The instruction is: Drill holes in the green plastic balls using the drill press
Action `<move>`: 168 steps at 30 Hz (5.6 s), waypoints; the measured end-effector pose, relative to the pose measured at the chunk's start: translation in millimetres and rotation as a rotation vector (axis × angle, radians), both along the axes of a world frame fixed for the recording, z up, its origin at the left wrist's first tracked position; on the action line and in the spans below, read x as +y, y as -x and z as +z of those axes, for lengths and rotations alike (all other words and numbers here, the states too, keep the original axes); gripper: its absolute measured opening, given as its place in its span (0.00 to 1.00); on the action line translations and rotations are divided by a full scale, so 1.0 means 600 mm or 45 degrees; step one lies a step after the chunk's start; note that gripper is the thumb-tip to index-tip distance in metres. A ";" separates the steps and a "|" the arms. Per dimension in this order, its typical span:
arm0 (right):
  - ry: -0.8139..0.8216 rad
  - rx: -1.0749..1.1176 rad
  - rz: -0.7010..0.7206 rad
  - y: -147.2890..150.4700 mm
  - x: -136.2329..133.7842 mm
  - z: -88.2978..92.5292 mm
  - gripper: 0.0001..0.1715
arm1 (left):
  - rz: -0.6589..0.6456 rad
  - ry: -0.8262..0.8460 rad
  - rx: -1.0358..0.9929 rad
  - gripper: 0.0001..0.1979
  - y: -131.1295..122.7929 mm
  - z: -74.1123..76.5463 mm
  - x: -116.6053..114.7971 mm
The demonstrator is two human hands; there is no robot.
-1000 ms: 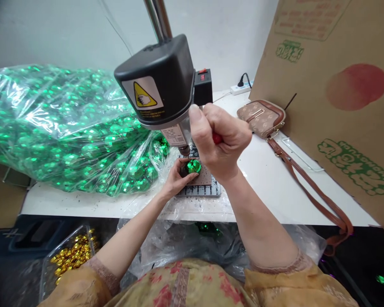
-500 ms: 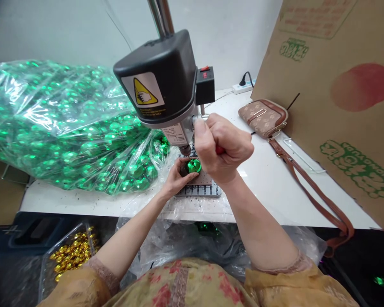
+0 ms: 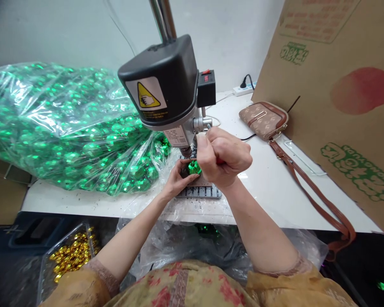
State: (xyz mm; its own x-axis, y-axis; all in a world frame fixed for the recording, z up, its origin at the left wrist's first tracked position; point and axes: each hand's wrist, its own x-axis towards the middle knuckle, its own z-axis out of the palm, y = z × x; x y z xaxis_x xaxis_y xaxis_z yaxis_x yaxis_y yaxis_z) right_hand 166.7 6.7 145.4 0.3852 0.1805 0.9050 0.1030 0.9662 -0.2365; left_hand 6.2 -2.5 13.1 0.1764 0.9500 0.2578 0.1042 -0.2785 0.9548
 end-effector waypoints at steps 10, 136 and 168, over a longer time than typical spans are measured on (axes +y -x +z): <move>-0.124 -0.035 0.000 -0.003 0.004 -0.013 0.26 | 0.000 -0.016 -0.015 0.32 0.002 -0.002 0.001; 0.220 0.000 -0.030 -0.002 0.001 0.062 0.35 | -0.064 0.227 -0.158 0.32 0.017 0.020 0.010; 0.151 0.030 0.012 0.003 -0.002 0.047 0.32 | -0.012 0.156 -0.193 0.28 0.005 0.007 -0.005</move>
State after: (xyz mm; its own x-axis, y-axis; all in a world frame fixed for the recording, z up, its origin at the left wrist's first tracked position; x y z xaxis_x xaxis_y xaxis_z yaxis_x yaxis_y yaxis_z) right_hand 165.2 5.2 173.3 0.4040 0.2893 0.8678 0.0871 0.9322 -0.3513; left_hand 3.4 -5.5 17.5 0.1530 0.9744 0.1647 -0.0455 -0.1596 0.9861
